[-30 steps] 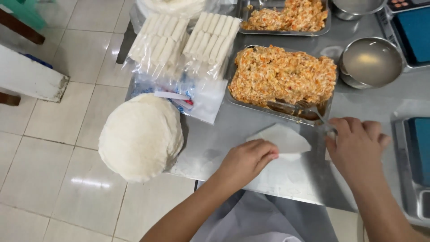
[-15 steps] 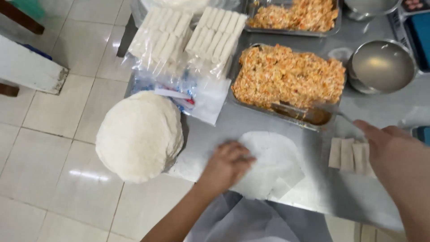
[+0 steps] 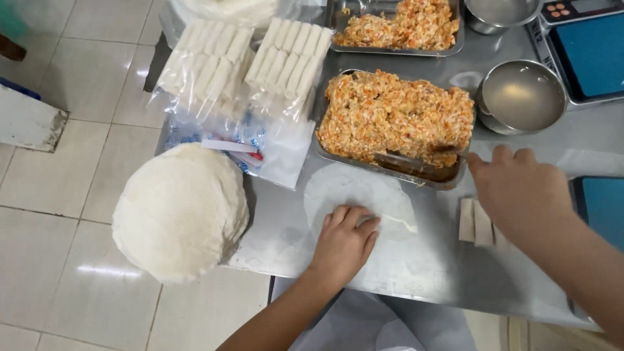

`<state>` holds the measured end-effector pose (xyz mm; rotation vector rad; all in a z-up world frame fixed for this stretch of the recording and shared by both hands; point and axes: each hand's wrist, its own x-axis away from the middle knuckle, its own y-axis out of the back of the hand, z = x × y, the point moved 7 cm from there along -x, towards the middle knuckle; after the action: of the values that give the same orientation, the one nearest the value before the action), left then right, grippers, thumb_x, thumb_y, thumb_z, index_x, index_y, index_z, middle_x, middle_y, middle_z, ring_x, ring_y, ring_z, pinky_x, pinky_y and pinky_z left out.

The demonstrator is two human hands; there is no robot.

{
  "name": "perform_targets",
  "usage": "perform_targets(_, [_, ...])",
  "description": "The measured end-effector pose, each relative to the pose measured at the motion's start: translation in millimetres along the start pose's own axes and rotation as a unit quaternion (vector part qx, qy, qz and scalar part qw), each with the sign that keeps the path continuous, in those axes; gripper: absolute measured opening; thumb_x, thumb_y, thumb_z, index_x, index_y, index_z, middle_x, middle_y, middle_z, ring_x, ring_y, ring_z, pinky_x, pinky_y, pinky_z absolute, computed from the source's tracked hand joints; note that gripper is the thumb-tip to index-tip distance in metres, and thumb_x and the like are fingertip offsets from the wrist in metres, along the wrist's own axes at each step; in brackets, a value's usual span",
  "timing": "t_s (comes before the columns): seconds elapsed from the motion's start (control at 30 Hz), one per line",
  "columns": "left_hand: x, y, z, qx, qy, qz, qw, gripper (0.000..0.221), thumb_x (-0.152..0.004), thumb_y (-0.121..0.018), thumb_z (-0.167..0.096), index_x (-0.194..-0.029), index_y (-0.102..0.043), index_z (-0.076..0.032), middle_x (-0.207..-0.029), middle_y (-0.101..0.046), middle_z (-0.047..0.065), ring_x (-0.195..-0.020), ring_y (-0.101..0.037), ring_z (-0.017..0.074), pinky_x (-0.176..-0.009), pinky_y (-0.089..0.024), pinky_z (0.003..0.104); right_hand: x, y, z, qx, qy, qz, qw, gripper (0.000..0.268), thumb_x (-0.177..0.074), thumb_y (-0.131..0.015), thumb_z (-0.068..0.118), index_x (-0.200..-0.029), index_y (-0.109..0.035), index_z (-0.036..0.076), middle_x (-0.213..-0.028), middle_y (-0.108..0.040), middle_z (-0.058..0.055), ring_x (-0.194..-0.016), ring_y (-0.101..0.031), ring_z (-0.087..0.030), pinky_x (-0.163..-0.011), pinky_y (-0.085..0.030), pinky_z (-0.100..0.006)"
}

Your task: A person is manually assembling lumpia by peeling wrappers, adding filling with a fork, and rolling them into tight cylinders on a metal table.

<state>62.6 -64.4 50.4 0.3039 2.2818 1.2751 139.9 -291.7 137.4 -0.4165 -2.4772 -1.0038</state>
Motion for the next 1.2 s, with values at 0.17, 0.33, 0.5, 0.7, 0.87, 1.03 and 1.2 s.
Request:
perform_targets(0.17, [15,2,-7,0.077,-0.002,0.048,0.996,0.032,-0.095,-0.062,-0.008,-0.126,-0.069,-0.003,-0.123,-0.06,0.014,-0.113,-0.053,0.0345,-0.101,-0.045,0.046,5,-12,-2,-0.001,0.016,-0.072,0.997,0.044,-0.094,-0.055,0.019,-0.137,-0.053,0.03,-0.095,-0.07,0.007,-0.084,-0.078,-0.019,-0.058,-0.06,-0.033])
perform_targets(0.33, [56,35,7,0.121,0.017,0.028,0.992,0.015,-0.096,-0.066,-0.013,-0.11,-0.071,-0.01,-0.112,-0.062,0.007,-0.104,-0.057,0.0301,-0.089,-0.047,0.044,9,-44,-10,-0.021,0.035,0.103,0.994,0.069,-0.102,-0.045,0.015,-0.16,-0.024,0.047,-0.103,-0.08,0.015,-0.088,-0.084,-0.011,-0.06,-0.063,-0.028])
perform_targets(0.5, [74,37,18,0.164,-0.017,0.006,0.986,0.028,-0.1,-0.07,-0.015,-0.124,-0.069,-0.003,-0.122,-0.068,0.013,-0.114,-0.061,0.0334,-0.102,-0.05,0.048,56,-58,27,-0.494,-0.009,0.053,0.868,0.059,-0.097,-0.057,0.024,-0.138,-0.06,0.066,-0.112,-0.082,0.012,-0.091,-0.08,-0.017,-0.083,-0.057,-0.031])
perform_targets(0.7, [76,24,23,0.107,0.015,-0.02,0.994,0.021,-0.097,-0.075,-0.022,-0.116,-0.075,-0.015,-0.113,-0.068,-0.001,-0.11,-0.06,0.0243,-0.094,-0.045,0.042,49,-96,115,-0.467,0.022,-0.092,0.879,0.045,-0.096,-0.056,0.035,-0.136,-0.062,0.056,-0.115,-0.071,0.016,-0.095,-0.076,-0.021,-0.076,-0.06,-0.041])
perform_targets(0.87, [66,25,21,0.051,-0.024,-0.046,0.997,0.007,-0.099,-0.074,-0.026,-0.101,-0.076,-0.021,-0.104,-0.067,-0.006,-0.101,-0.059,0.0199,-0.083,-0.037,0.039,60,-67,111,-0.54,0.054,0.104,0.833,0.045,-0.095,-0.054,0.035,-0.131,-0.069,0.058,-0.122,-0.08,0.01,-0.098,-0.078,-0.014,-0.087,-0.054,-0.028])
perform_targets(1.03, [71,44,7,0.067,-0.034,-0.055,0.996,0.008,-0.099,-0.074,-0.022,-0.092,-0.072,-0.02,-0.1,-0.067,-0.004,-0.098,-0.059,0.0204,-0.081,-0.034,0.039,54,-123,57,-0.367,0.03,0.189,0.91,0.047,-0.102,-0.043,0.048,-0.132,-0.052,0.082,-0.138,-0.07,0.011,-0.118,-0.078,-0.021,-0.098,-0.061,-0.031])
perform_targets(1.2, [42,41,23,0.043,-0.045,-0.001,0.998,0.012,-0.098,-0.07,-0.025,-0.088,-0.073,-0.018,-0.096,-0.067,-0.004,-0.099,-0.056,0.0233,-0.079,-0.033,0.041,-54,-160,5,-0.179,-0.024,-0.345,0.921,0.051,-0.113,-0.063,0.021,-0.157,-0.068,0.047,-0.074,-0.053,-0.001,-0.061,-0.052,-0.017,-0.064,-0.04,-0.031])
